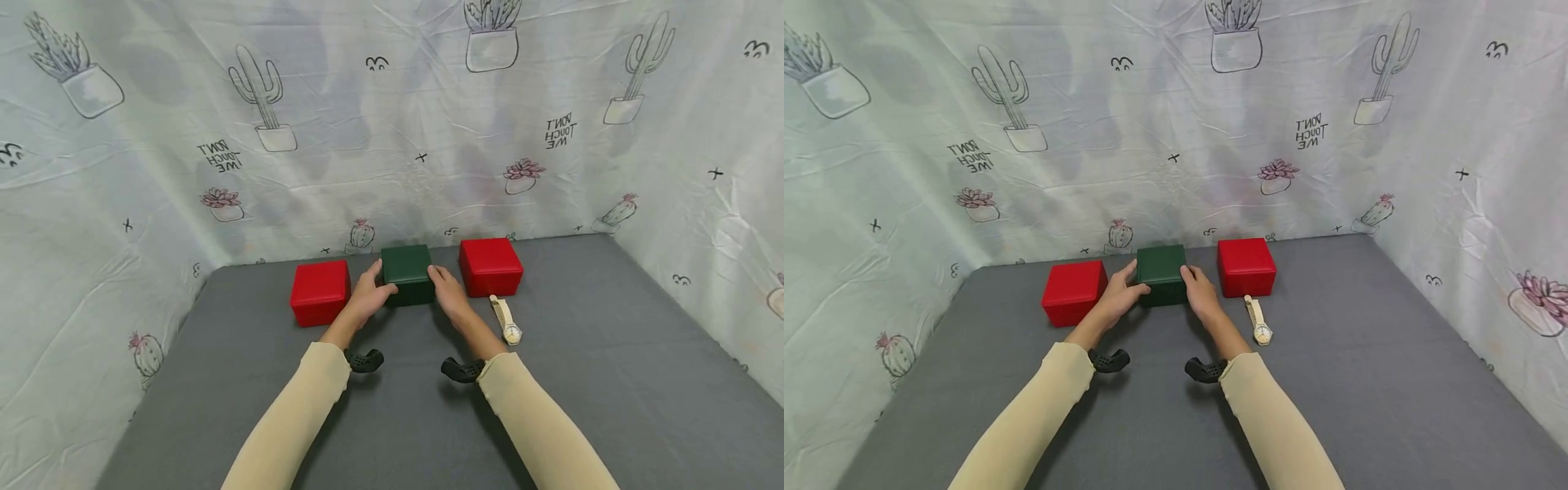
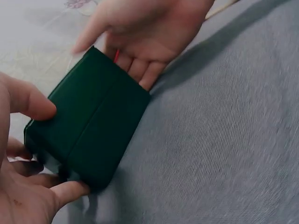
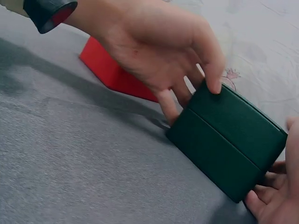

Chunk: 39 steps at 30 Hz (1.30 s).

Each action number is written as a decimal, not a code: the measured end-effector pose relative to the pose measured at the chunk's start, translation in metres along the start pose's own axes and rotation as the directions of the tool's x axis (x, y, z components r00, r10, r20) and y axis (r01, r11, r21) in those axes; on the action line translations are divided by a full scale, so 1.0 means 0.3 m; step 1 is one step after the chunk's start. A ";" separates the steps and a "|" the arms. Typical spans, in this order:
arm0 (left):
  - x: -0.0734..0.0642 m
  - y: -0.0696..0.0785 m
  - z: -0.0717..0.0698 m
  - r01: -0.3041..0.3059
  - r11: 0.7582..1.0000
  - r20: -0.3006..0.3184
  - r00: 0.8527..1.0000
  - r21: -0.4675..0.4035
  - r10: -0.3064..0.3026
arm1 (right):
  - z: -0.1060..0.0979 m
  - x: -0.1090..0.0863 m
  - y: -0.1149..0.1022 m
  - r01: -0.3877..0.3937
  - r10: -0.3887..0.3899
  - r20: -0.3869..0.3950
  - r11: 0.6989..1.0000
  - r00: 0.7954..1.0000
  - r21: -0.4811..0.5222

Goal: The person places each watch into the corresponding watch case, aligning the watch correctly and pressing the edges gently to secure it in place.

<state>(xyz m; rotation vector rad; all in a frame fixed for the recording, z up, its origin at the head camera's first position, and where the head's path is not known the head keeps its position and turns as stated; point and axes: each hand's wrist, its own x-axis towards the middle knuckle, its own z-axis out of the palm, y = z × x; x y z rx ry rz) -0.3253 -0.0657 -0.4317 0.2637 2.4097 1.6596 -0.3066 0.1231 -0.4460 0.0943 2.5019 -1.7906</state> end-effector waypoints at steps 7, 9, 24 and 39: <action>-0.020 -0.001 0.013 0.021 0.999 -0.021 1.000 0.038 -0.020 | 0.009 -0.011 0.000 -0.029 0.028 -0.030 0.999 0.999 -0.014; -0.027 0.003 0.014 0.023 0.999 -0.029 0.999 0.041 -0.022 | 0.011 -0.016 -0.002 -0.024 0.024 -0.034 1.000 0.999 -0.018; -0.074 0.033 0.032 0.016 0.994 -0.050 0.999 0.113 -0.011 | 0.000 -0.074 -0.019 -0.001 -0.001 -0.035 0.999 0.999 -0.051; -0.058 0.158 0.113 -0.299 0.918 0.012 0.952 0.261 0.307 | -0.135 -0.140 -0.115 0.213 -0.228 -0.147 0.971 0.963 -0.108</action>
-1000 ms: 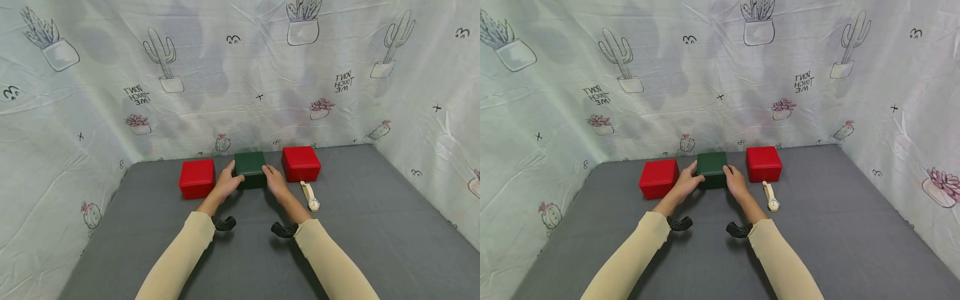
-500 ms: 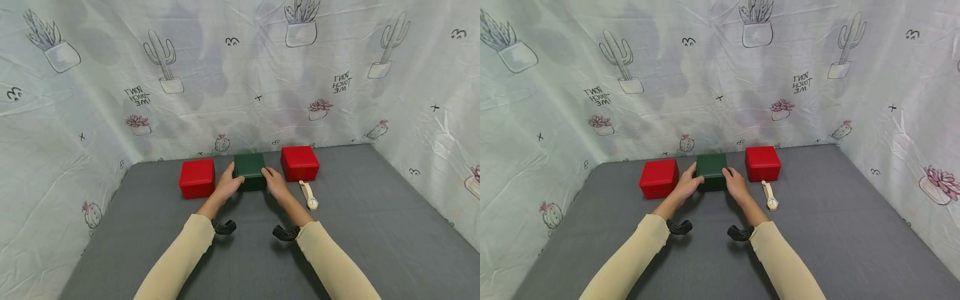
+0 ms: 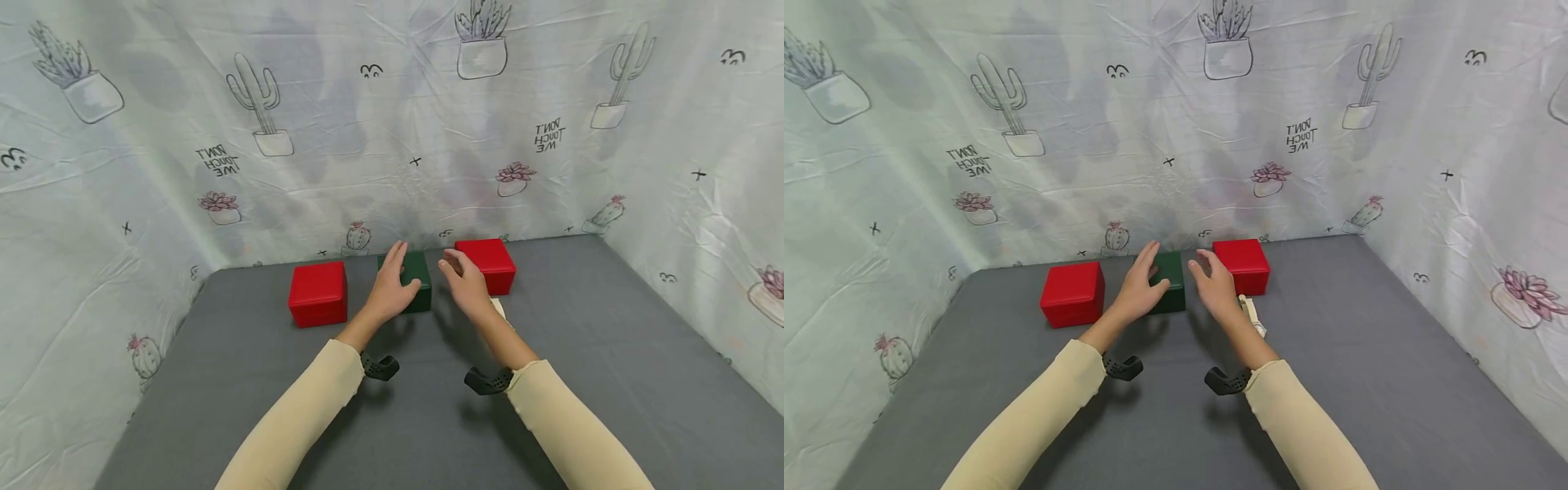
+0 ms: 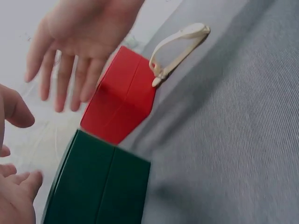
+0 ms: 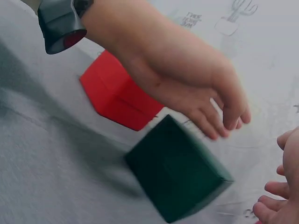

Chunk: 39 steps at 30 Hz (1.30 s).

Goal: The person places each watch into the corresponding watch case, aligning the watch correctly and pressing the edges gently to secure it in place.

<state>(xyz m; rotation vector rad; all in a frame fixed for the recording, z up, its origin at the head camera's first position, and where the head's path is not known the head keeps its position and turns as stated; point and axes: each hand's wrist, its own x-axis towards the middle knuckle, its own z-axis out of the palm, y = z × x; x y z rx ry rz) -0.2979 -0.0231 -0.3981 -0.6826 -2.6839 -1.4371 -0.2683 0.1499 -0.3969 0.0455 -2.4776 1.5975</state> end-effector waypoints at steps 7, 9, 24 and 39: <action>0.061 0.046 0.065 -0.037 0.998 0.086 0.995 -0.047 0.041 | -0.115 -0.011 0.013 0.104 -0.111 -0.159 0.993 0.981 -0.053; 0.082 0.058 0.085 -0.049 0.999 0.099 0.994 -0.015 0.050 | -0.145 -0.013 0.027 0.097 -0.105 -0.199 0.994 0.974 -0.050; 0.254 0.095 0.225 -0.087 0.954 0.225 0.974 0.285 0.022 | -0.281 -0.009 0.204 -0.058 0.034 -0.296 0.996 0.955 -0.073; 0.348 0.118 0.251 -0.041 0.924 0.356 0.929 0.381 -0.106 | -0.256 0.044 0.287 -0.117 0.128 -0.071 0.981 0.989 0.152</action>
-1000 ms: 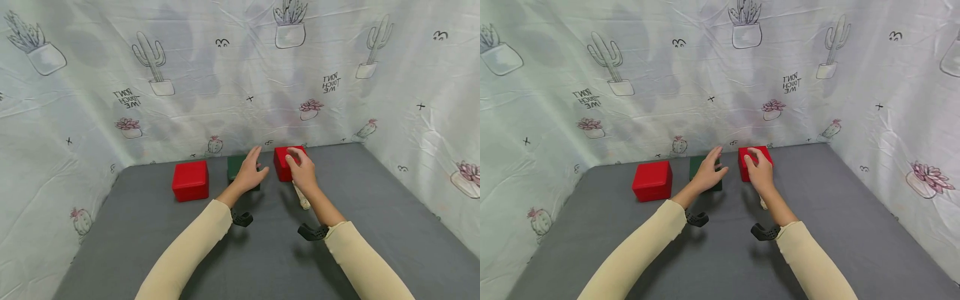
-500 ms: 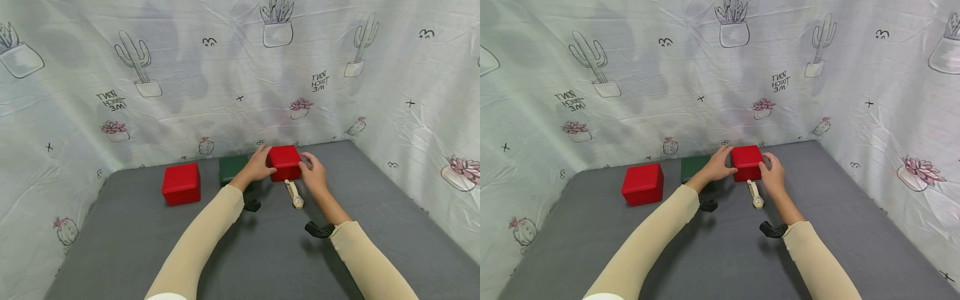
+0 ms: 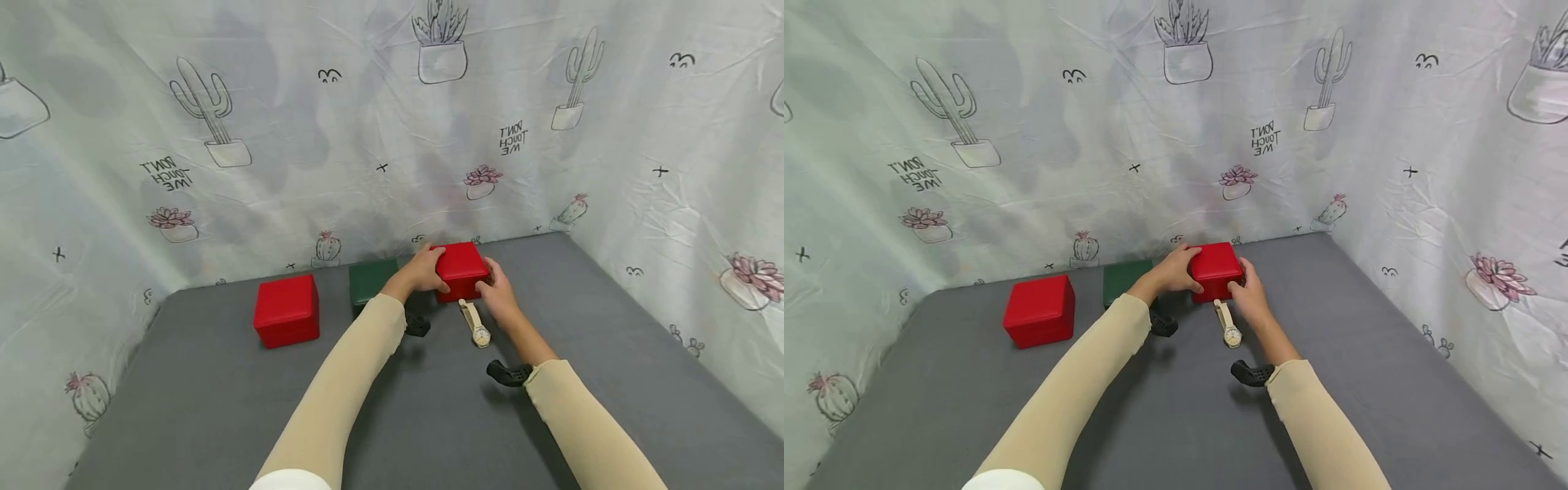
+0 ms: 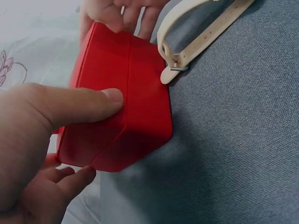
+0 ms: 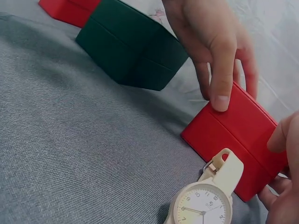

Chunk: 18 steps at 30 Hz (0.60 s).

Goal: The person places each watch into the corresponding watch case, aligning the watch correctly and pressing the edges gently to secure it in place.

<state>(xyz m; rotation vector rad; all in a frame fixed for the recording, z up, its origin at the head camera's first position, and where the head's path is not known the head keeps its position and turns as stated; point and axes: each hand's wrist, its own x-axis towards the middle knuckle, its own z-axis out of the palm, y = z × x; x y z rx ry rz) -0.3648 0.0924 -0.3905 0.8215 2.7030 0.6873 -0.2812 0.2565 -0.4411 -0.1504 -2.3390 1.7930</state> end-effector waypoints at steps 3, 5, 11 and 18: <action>-0.007 0.000 0.006 -0.005 0.999 0.007 1.000 0.035 0.004 | 0.005 -0.004 0.010 0.005 -0.005 -0.002 1.000 1.000 -0.009; -0.011 0.004 0.007 -0.009 0.999 -0.001 1.000 0.050 0.009 | 0.003 -0.006 0.015 0.008 -0.008 0.000 1.000 1.000 -0.017; -0.021 0.021 0.007 -0.022 0.995 0.003 1.000 0.099 0.022 | -0.020 -0.017 0.030 0.000 0.000 0.003 0.998 1.000 -0.058; -0.048 0.033 0.022 -0.027 0.990 0.026 0.999 0.138 0.024 | -0.031 -0.052 0.042 0.009 -0.010 -0.007 0.994 1.000 -0.109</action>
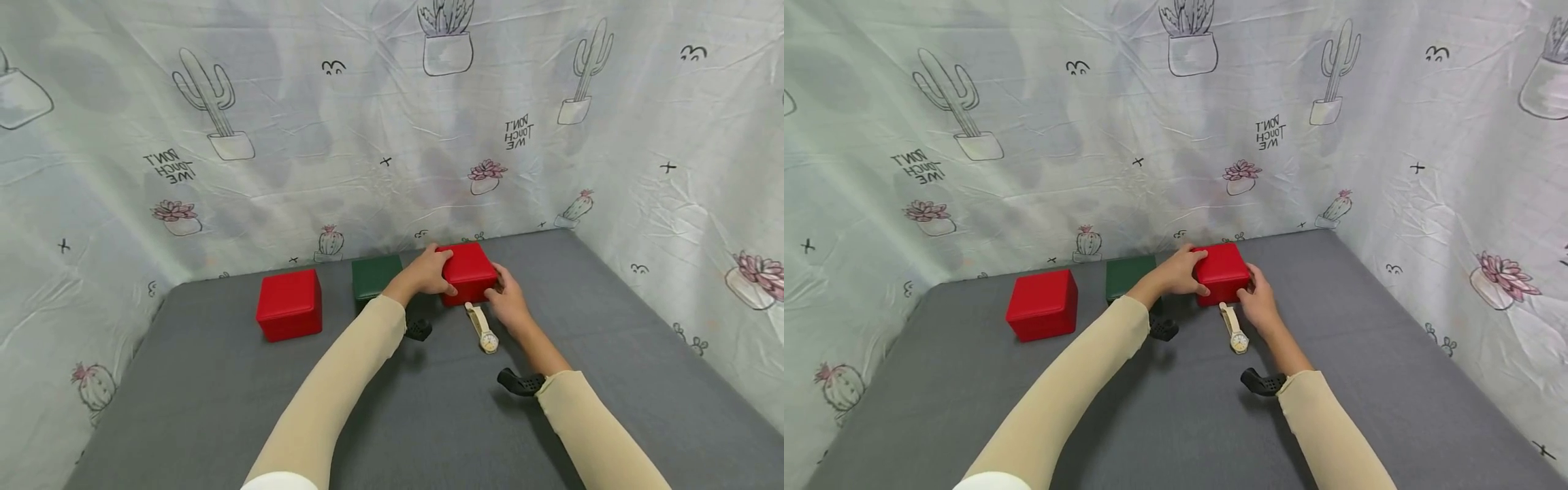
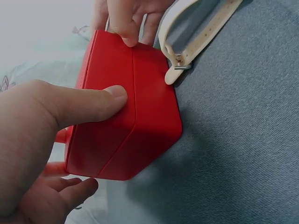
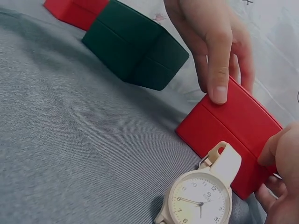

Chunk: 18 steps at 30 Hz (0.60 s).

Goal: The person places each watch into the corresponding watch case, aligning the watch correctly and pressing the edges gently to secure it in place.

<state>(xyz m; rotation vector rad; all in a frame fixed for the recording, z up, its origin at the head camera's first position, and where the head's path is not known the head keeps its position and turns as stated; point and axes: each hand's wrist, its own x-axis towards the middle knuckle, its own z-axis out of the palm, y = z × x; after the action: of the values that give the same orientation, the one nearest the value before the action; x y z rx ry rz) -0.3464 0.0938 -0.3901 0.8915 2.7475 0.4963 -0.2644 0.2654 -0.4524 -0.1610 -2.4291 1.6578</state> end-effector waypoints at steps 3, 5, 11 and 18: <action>-0.008 0.006 0.001 -0.013 1.000 -0.004 1.000 0.010 0.013 | -0.008 -0.010 0.003 0.004 -0.004 -0.005 1.000 1.000 -0.003; -0.012 0.008 0.002 -0.025 1.000 -0.004 1.000 0.013 0.025 | -0.013 -0.017 0.004 0.007 -0.007 -0.002 1.000 1.000 -0.009; -0.016 -0.007 0.001 -0.050 0.998 0.025 0.998 -0.045 0.051 | -0.011 -0.034 -0.001 0.054 -0.053 0.016 0.996 0.998 -0.068; -0.004 -0.046 -0.024 -0.051 0.989 0.083 0.995 -0.137 0.063 | 0.009 -0.044 0.007 0.066 -0.069 -0.013 0.990 0.998 -0.127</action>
<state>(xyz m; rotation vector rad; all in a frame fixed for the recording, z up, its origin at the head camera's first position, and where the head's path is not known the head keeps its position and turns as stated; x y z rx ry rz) -0.3547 0.0808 -0.3885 0.9378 2.5821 0.6302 -0.2521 0.2612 -0.4566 -0.1097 -2.4983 1.4690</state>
